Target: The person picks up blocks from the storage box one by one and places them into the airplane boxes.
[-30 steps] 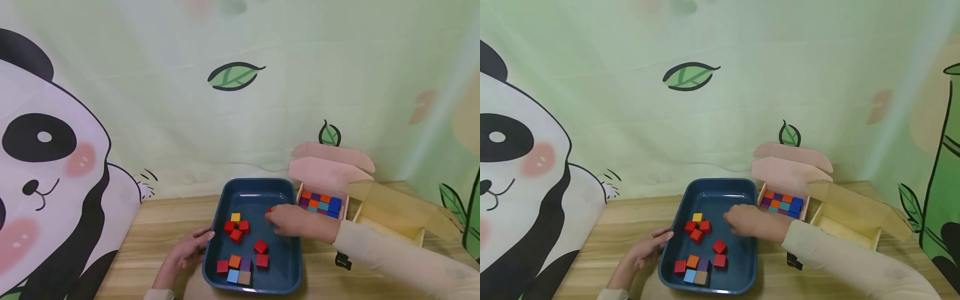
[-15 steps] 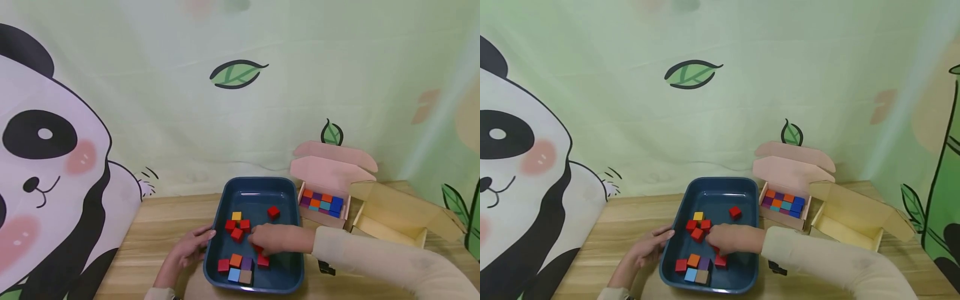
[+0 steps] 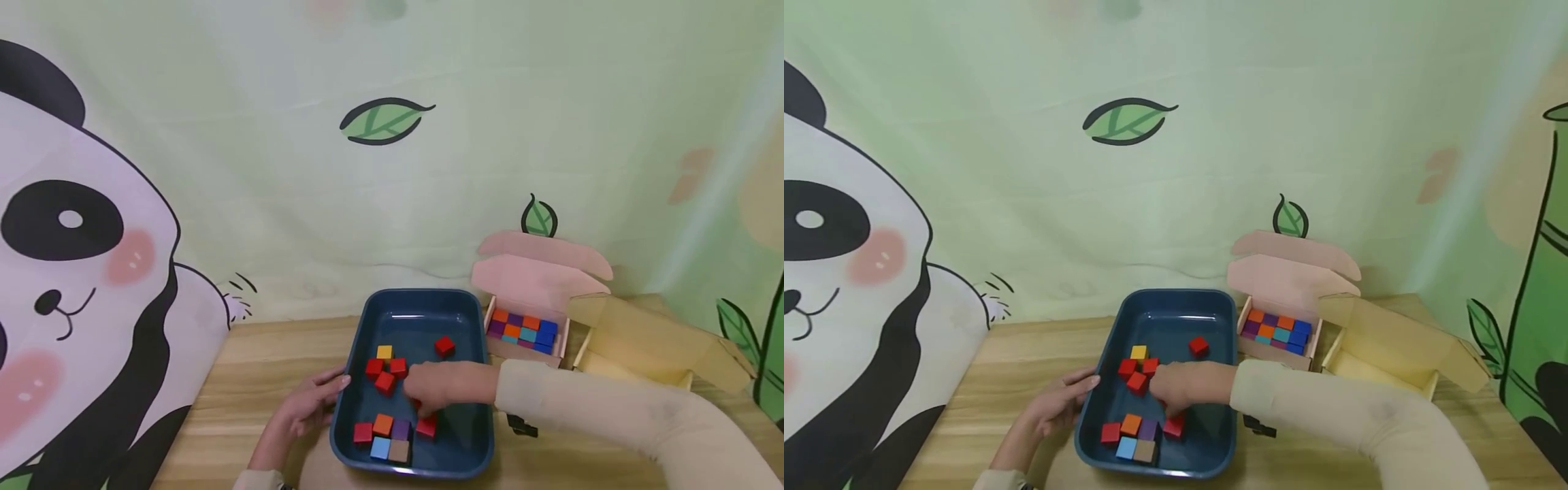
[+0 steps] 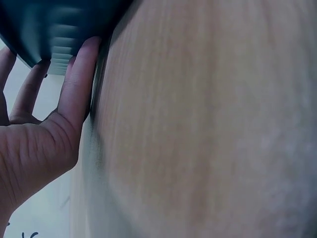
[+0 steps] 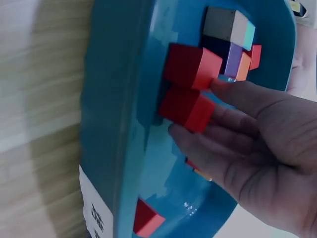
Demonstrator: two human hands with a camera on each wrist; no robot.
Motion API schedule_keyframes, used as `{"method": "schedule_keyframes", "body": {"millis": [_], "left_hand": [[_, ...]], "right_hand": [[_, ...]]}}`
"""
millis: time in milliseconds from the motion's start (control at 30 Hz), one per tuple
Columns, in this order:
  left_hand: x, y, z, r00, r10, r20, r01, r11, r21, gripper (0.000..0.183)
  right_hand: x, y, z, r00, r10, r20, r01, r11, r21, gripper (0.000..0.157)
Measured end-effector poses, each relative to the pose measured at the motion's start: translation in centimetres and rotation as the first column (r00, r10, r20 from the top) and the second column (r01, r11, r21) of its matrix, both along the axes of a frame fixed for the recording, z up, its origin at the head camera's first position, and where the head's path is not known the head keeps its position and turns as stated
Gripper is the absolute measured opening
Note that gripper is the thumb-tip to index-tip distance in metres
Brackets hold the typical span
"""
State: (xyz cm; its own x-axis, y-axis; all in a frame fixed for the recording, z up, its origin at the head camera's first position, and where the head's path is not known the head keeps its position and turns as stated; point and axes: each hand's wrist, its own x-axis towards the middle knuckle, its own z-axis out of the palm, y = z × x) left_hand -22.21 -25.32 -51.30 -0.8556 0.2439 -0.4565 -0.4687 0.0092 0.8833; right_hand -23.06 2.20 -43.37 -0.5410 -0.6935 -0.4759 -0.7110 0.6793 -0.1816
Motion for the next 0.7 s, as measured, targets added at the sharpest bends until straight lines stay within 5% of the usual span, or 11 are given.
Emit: {"method": "schedule_keyframes", "body": {"millis": [400,700], "left_hand": [[0.0,0.0,-0.1,1.0,-0.018,-0.017,0.018,1.0,0.014,0.073],[-0.1,0.0,0.1,1.0,-0.012,-0.022,0.012,1.0,-0.011,0.072]], "right_hand": [[-0.9,-0.9,0.5,0.963,0.257,-0.084,-0.24,0.956,0.168,0.024],[-0.8,-1.1,0.2,0.955,0.266,-0.13,-0.237,0.951,0.2,0.024]]}}
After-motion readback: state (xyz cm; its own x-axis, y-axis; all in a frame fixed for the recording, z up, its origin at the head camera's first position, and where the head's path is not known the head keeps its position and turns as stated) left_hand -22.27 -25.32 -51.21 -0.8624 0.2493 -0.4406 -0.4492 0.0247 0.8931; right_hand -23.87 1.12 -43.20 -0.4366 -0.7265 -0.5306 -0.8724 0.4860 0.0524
